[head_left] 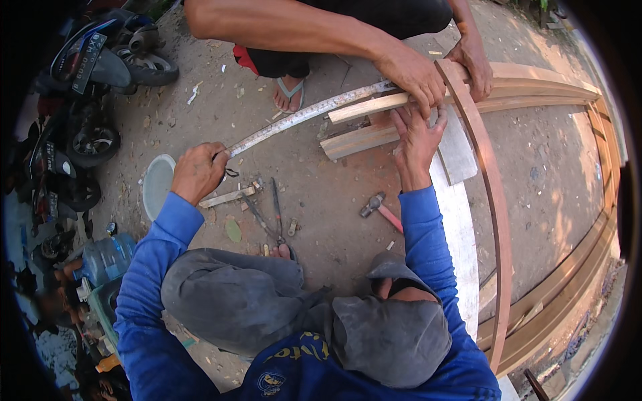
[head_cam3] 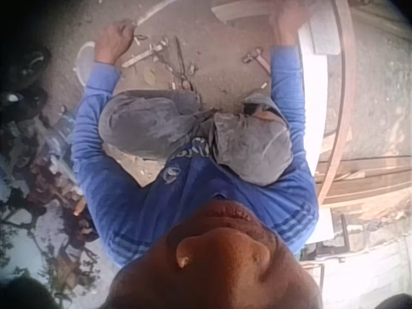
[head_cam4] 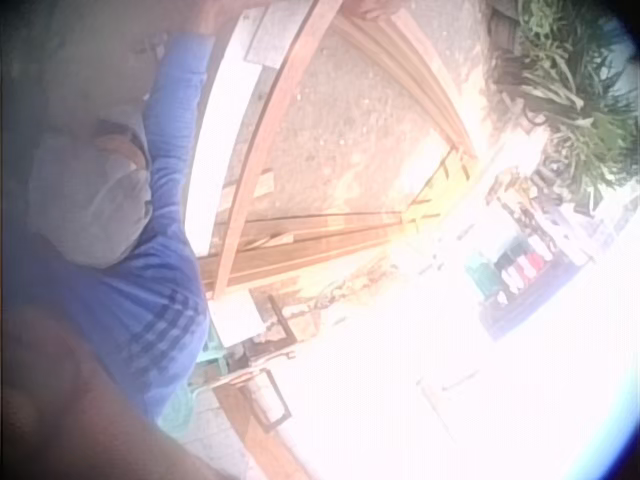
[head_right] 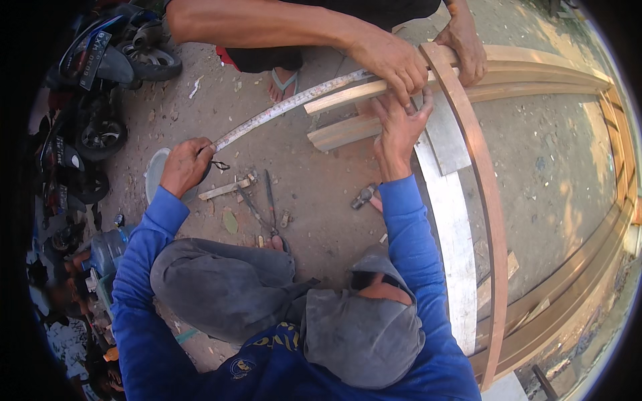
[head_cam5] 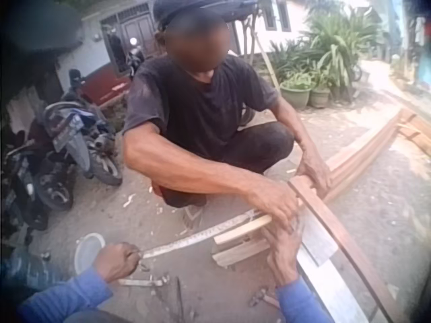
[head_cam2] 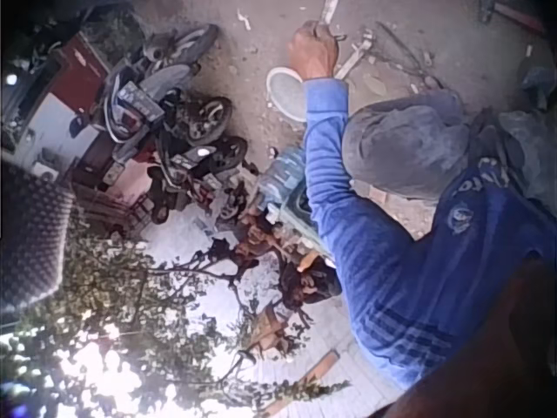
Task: The person constructs a large wooden frame by hand, using a saw to cut wood, a tape measure to check lengths, and a hammer to secure pieces together with another person's assistance.
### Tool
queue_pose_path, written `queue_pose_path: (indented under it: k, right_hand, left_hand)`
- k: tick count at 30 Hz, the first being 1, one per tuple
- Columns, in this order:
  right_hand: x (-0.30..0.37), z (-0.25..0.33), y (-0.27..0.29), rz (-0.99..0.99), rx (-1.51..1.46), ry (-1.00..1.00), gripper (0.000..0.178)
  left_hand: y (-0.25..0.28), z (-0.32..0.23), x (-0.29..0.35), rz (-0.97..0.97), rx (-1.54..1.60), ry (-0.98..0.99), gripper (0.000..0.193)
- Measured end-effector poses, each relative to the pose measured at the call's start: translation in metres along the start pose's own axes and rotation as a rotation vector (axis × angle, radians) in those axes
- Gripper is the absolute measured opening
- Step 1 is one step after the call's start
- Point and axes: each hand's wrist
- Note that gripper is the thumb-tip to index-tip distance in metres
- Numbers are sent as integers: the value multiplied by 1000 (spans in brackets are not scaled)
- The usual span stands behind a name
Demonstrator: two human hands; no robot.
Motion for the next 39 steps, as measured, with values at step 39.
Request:
queue_pose_path:
  k: [39]
  right_hand:
    - [-6,-4,-6,1,117,3,92]
  left_hand:
    - [-3,7,0,4,-20,3,29]
Point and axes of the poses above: each hand's wrist, its own x-axis away from the middle knuckle, its own y-axis out of the back of the hand, z = x × y, and after that the axes turned 9 degrees about -x, right-handed
